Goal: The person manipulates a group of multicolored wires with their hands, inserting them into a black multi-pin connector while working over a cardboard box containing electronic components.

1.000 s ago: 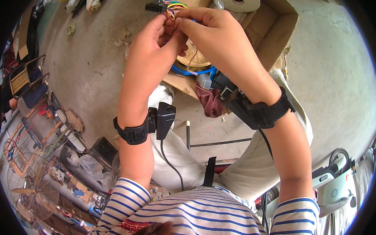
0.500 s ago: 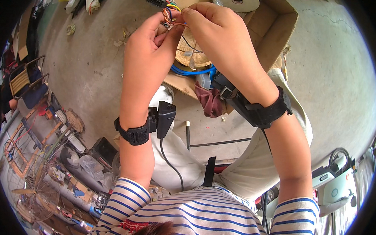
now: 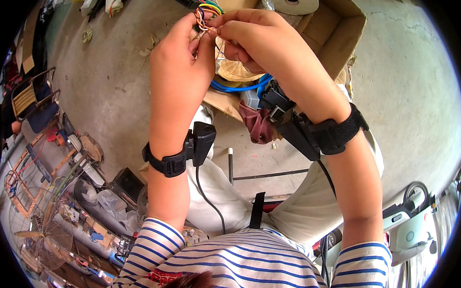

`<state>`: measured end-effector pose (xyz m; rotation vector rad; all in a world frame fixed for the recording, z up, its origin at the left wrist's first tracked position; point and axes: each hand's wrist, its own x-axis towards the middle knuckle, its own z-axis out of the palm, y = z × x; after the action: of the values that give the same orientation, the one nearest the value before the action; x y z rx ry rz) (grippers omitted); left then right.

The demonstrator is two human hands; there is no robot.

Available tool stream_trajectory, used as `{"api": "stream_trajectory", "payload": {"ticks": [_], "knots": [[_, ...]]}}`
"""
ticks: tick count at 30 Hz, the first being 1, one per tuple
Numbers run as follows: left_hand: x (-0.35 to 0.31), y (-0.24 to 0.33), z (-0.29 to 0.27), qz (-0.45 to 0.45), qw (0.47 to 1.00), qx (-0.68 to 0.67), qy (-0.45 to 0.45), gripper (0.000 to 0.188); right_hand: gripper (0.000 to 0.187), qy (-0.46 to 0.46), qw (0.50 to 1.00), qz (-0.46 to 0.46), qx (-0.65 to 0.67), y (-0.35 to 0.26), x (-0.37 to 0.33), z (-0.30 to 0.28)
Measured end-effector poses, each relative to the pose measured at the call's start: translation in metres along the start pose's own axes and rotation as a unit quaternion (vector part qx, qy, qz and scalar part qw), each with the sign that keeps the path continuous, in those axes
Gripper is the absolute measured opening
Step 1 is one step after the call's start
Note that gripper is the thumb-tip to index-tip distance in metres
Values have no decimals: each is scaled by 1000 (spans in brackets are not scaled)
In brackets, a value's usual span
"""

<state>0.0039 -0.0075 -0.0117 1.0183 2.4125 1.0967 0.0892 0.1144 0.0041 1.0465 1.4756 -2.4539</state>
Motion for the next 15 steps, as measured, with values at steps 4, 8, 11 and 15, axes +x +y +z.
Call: {"api": "stream_trajectory", "payload": {"ticks": [4, 8, 11, 15], "knots": [[0, 1, -1, -7, 1000, -2, -6, 18, 26, -10, 1000, 5, -4, 1, 1, 2], [0, 2, 0, -13, 999, -29, -4, 14, 23, 0, 999, 14, -44, 1, 0, 3], [0, 3, -1, -30, 999, -31, -20, 11, 22, -27, 998, 1, -65, 5, 1, -3], [1, 1, 0, -37, 998, -39, -32, 12, 22, -18, 997, -9, -73, 7, 1, -2]]}}
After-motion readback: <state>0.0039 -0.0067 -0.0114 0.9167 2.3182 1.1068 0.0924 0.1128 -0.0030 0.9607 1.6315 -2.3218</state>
